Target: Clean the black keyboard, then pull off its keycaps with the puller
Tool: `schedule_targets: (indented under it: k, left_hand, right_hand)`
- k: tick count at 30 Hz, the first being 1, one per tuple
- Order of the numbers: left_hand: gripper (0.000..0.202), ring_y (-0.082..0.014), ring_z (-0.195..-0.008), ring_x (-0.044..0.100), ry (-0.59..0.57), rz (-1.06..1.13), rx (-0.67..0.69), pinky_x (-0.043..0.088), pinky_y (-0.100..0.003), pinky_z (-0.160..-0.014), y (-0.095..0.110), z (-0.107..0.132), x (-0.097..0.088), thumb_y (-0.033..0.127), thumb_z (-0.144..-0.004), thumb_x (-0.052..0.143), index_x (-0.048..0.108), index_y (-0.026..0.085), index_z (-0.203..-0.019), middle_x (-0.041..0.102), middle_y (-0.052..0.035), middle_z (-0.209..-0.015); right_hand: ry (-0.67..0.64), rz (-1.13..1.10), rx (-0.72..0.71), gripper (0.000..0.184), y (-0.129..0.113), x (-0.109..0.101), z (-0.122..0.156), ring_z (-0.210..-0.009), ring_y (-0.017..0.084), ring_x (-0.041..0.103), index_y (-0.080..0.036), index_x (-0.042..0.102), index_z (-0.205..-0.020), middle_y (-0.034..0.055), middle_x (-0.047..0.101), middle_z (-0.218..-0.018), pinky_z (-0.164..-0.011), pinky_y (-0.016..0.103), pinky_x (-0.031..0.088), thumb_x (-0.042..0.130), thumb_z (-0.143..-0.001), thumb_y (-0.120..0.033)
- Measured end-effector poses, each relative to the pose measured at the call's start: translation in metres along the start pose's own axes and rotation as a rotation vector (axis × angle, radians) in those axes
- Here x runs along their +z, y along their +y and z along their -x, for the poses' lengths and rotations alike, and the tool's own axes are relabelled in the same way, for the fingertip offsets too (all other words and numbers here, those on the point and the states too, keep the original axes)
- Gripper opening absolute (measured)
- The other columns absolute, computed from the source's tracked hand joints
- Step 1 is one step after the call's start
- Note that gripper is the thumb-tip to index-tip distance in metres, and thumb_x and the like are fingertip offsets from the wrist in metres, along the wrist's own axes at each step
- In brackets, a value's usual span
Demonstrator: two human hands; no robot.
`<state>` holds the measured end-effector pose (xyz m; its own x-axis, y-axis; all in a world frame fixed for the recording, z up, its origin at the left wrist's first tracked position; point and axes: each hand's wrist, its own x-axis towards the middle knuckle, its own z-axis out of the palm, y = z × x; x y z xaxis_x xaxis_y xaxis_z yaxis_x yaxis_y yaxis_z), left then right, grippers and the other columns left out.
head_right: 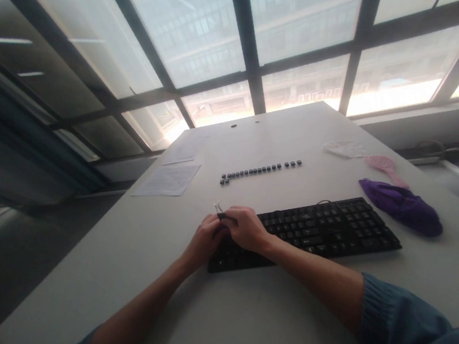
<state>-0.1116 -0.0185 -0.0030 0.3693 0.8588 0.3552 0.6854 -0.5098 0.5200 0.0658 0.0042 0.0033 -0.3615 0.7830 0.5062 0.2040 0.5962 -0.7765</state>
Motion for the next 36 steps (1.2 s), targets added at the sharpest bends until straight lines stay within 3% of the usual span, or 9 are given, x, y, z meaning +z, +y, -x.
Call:
schedule_targets:
  k: [18,26,36]
  left_hand:
    - [0.015,-0.0221,-0.094,0.057,0.021,-0.052,0.016,0.048,-0.036,-0.088,0.0056,-0.0005,0.0006,0.020,-0.093,0.052,0.066,0.021,-0.087,0.066,-0.0072,-0.097]
    - [0.012,-0.0232,-0.102,0.055,0.026,-0.035,0.011,0.047,-0.037,-0.092,0.0056,0.0012,0.0001,0.023,-0.094,0.053,0.063,0.020,-0.100,0.064,-0.0082,-0.103]
    - [0.012,-0.0200,-0.093,0.056,0.059,-0.008,-0.025,0.048,-0.035,-0.085,0.0016,0.0025,0.0016,0.026,-0.097,0.049,0.058,0.019,-0.096,0.060,-0.0056,-0.098]
  right_hand:
    - [-0.063,-0.040,-0.055,0.026,0.0014,0.0007,0.0019,-0.067,0.015,0.053,-0.019,0.059,-0.065,0.0019,0.058,-0.072,-0.065,0.025,0.039,0.052,-0.090,-0.018]
    - [0.013,-0.039,-0.046,0.028,-0.0019,-0.0004,0.0007,-0.063,0.013,0.048,-0.019,0.050,-0.062,-0.0006,0.053,-0.066,-0.062,0.025,0.035,0.053,-0.090,-0.017]
    - [0.009,0.040,-0.060,0.025,0.0035,0.0028,-0.0007,-0.066,0.014,0.048,-0.020,0.049,-0.065,-0.0007,0.053,-0.069,-0.064,0.025,0.035,0.054,-0.090,-0.017]
